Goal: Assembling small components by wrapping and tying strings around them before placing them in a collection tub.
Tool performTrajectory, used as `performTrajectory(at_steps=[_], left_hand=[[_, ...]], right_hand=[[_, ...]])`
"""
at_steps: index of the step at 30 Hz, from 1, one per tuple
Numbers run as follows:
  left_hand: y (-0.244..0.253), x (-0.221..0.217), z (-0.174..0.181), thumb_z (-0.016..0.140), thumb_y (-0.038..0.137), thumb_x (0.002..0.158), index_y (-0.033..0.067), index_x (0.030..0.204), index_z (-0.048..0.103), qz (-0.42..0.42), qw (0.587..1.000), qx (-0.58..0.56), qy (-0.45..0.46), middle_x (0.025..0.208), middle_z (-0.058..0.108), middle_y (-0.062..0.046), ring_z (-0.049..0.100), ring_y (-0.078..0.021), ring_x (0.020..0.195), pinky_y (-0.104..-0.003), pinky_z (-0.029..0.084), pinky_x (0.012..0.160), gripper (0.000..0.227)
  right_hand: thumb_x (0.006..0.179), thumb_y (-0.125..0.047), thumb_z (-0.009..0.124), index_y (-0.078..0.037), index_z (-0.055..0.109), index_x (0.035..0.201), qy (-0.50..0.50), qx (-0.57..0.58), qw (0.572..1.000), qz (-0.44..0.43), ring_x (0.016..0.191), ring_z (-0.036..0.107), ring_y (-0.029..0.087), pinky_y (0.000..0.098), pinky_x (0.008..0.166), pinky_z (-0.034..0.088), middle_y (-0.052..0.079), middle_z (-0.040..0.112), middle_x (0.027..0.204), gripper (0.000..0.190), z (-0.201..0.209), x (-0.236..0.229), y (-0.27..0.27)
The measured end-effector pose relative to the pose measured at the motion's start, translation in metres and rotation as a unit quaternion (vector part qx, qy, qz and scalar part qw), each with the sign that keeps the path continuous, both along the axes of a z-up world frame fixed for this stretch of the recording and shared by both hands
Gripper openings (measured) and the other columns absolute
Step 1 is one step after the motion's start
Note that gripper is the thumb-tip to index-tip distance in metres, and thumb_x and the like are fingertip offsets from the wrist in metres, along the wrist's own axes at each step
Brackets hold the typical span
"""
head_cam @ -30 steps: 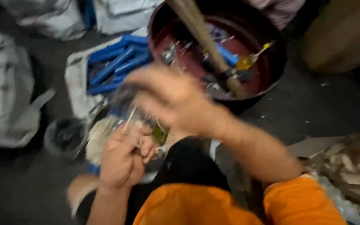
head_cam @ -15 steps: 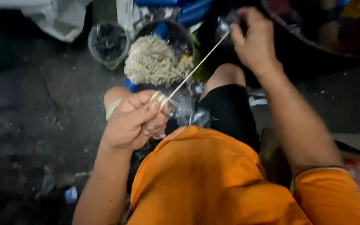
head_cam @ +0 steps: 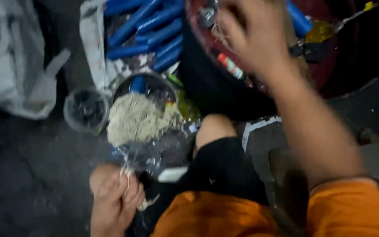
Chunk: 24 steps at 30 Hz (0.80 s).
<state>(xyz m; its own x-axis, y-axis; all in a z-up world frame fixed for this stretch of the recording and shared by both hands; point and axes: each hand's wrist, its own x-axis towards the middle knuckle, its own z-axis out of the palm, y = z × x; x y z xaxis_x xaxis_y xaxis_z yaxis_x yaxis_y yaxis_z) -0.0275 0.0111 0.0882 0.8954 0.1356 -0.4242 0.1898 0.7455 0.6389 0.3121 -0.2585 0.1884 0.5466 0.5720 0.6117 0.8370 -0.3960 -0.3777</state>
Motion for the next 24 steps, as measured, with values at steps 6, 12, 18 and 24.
performTrajectory(at_steps=[6, 12, 18, 24], left_hand=[[0.038, 0.016, -0.062, 0.048, 0.024, 0.107, 0.0002, 0.072, 0.048, -0.127, 0.984, -0.063, -0.105, 0.049, 0.037, -0.007, 0.032, -0.0182, 0.037, -0.034, 0.023, 0.035, 0.042], [0.087, -0.051, -0.219, 0.036, 0.063, 0.097, 0.0285, 0.14, 0.058, -0.318, 0.828, -0.46, -0.036, 0.126, 0.062, 0.019, 0.05, -0.0053, 0.124, -0.023, 0.028, 0.113, 0.059], [0.036, 0.007, -0.105, 0.035, 0.009, 0.112, -0.0024, 0.137, 0.055, -0.109, 0.971, -0.093, -0.192, 0.07, 0.046, -0.014, 0.042, -0.0235, 0.054, -0.039, 0.041, 0.048, 0.033], [0.016, 0.01, -0.086, 0.047, 0.016, 0.109, -0.0085, 0.111, 0.058, -0.103, 0.988, -0.103, -0.06, 0.059, 0.04, -0.011, 0.036, -0.0193, 0.044, -0.033, 0.03, 0.041, 0.027]], right_hand=[[0.093, -0.019, 0.075, -0.017, 0.079, 0.105, 0.101, -0.128, 0.971, -0.176, 0.085, 0.069, 0.027, 0.0452, 0.073, 0.049, 0.007, 0.077, 0.096, 0.012, -0.137, 0.212, -0.014], [0.08, -0.006, 0.067, -0.015, 0.072, 0.107, 0.197, -0.207, 0.944, -0.165, 0.089, 0.069, 0.052, 0.0534, 0.076, 0.048, 0.027, 0.073, 0.093, 0.029, -0.191, 0.23, 0.02], [0.09, -0.013, 0.062, -0.024, 0.049, 0.154, 0.112, -0.404, 0.908, -0.004, 0.096, 0.064, 0.048, 0.0567, 0.075, 0.051, 0.021, 0.068, 0.116, 0.066, -0.189, 0.221, 0.03], [0.081, -0.042, 0.075, -0.003, 0.076, 0.088, 0.139, -0.458, 0.871, -0.106, 0.087, 0.073, 0.044, 0.05, 0.073, 0.057, 0.023, 0.074, 0.088, 0.04, -0.167, 0.218, 0.005]])
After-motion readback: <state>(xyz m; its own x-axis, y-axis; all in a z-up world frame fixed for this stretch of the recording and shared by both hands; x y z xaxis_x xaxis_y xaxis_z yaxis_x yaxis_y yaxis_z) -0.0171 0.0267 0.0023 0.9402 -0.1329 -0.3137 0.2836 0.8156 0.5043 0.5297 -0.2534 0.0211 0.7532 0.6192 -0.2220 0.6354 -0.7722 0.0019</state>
